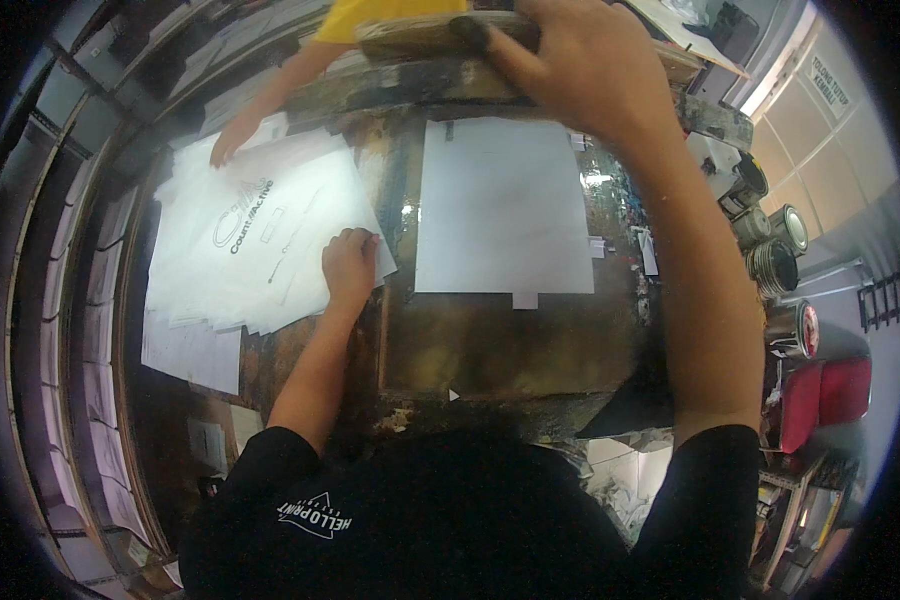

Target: The person performs screen printing by placing sheets of paper one by one onto a table, pulling a squeegee across a screen frame to apply ink, and then lifting the frame to reveal the print.

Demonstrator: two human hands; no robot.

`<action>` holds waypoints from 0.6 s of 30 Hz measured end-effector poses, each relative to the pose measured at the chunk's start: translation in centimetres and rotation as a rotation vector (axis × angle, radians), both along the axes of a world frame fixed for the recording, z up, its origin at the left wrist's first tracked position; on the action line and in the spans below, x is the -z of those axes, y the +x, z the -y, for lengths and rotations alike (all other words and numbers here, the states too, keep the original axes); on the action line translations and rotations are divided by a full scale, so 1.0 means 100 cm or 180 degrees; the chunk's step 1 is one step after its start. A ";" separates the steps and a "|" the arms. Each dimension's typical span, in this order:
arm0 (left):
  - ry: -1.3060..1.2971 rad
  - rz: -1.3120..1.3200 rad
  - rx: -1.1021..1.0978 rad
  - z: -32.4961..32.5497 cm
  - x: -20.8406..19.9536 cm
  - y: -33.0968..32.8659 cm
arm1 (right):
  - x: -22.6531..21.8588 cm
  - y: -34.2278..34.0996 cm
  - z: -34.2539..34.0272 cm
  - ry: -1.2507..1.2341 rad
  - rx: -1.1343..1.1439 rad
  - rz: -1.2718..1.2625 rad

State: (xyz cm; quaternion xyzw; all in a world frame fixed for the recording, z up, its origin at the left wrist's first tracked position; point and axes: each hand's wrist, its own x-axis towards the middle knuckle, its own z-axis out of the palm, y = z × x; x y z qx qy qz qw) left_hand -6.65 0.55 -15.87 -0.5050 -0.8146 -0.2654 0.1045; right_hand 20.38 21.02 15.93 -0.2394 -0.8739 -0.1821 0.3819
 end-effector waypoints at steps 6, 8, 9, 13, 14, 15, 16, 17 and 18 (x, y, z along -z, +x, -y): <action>0.0204 -0.0173 0.0349 0.004 -0.009 0.005 | -0.027 -0.005 0.009 -0.0884 0.0474 0.0449; 0.0041 -0.0101 0.0234 0.001 -0.010 0.009 | -0.033 -0.006 0.011 -0.1086 0.0449 0.0486; 0.0247 0.0148 0.0226 -0.001 -0.011 0.011 | -0.034 -0.006 0.012 -0.1158 0.0356 0.0502; -0.0128 0.0741 0.0119 0.004 -0.023 0.024 | -0.035 -0.001 0.010 -0.1010 0.0045 0.0240; -0.0338 0.0427 0.0210 0.012 -0.027 0.032 | -0.037 0.001 0.008 -0.1016 -0.0128 0.0221; -0.0709 0.0082 0.0275 0.018 -0.031 0.042 | -0.040 0.003 0.006 -0.1105 -0.0232 0.0311; -0.0731 -0.0048 0.0532 0.024 -0.035 0.052 | -0.045 0.005 0.003 -0.1199 -0.0336 0.0399; -0.1017 -0.0122 0.0698 0.028 -0.038 0.064 | -0.051 0.008 -0.001 -0.1381 -0.0373 0.0617; -0.1597 -0.0133 0.0765 0.029 -0.039 0.075 | -0.058 0.009 -0.001 -0.1566 -0.0419 0.0747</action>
